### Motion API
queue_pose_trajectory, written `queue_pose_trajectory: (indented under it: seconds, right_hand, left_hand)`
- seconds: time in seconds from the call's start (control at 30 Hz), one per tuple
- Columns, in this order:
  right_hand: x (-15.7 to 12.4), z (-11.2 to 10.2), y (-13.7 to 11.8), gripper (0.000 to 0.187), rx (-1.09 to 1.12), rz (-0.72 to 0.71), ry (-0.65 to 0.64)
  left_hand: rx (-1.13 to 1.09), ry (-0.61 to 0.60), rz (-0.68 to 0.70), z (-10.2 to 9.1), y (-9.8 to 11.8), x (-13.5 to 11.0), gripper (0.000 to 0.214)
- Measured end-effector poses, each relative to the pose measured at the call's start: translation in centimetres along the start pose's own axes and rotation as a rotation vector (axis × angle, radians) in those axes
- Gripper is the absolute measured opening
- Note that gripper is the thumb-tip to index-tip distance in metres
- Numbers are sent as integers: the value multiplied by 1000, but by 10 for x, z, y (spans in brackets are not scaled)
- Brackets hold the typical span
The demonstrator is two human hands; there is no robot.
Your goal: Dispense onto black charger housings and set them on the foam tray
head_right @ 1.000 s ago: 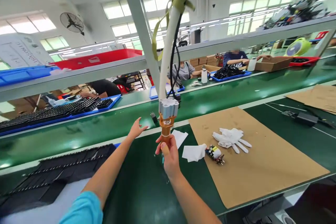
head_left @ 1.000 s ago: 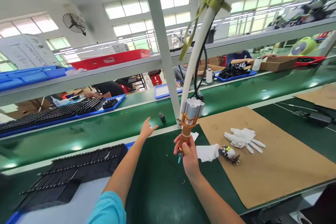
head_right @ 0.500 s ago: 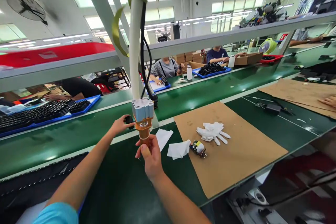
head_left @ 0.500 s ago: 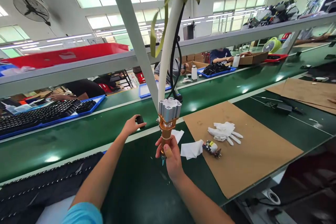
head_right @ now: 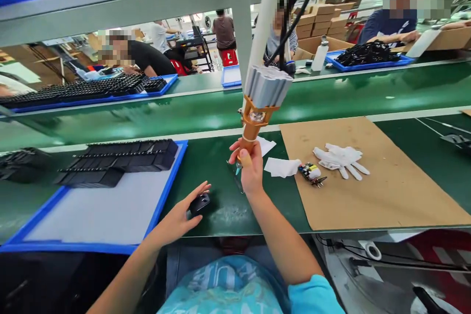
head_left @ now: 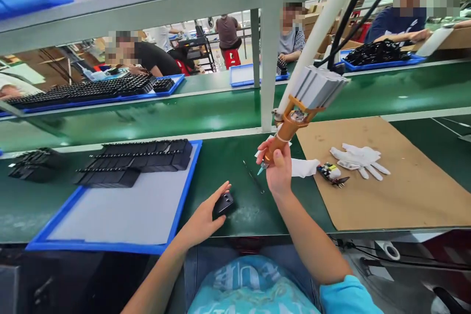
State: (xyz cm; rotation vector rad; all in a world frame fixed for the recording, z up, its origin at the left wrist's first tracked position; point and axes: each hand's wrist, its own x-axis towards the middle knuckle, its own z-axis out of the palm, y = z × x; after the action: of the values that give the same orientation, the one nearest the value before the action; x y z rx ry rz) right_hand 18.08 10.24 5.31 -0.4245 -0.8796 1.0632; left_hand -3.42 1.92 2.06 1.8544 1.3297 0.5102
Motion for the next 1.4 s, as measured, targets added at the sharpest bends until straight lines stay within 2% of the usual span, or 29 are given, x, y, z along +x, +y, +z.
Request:
queue_pose_trajectory:
  seconds: [0.07,0.13,0.23,0.5,0.7,0.8,0.97,1.07,1.13,1.27,1.4]
  right_hand:
    - [0,-1,0,25,-22,-2,8]
    - [1,-2,0,25,-41,-4,18]
    - [3,-2,0,25,-60,-9,30]
    - [4,6,-1,29,-105,22,33]
    - [2,8,2,25,-93,5,-12]
    - [2,8,2,23,-84,-7,-21]
    - [3,8,0,25,-118,8,14]
    - [3,9,-2,28,-131,26,23]
    - [1,12,-4,28,-112,39,13]
    - [-7,22,-7,30,-70,79,-14]
    - [-16,30,-8,32,-73,99,-41]
  left_hand:
    - [-42,111,-36,8,-3,2,69]
    - [-54,200,-74,15,-2,5,50]
    - [-68,254,-71,21,-1,11,36]
    - [129,255,94,22,0,12,32]
    - [325,358,309,23,5,11,28]
    - [321,346,296,26,2,9,31]
    - [160,343,166,32,-6,2,55]
    - [41,367,109,29,-8,-2,34]
    - [-5,332,100,26,-6,-3,27]
    - [-14,236,131,22,-4,-2,30]
    - [88,235,190,23,-5,-1,35]
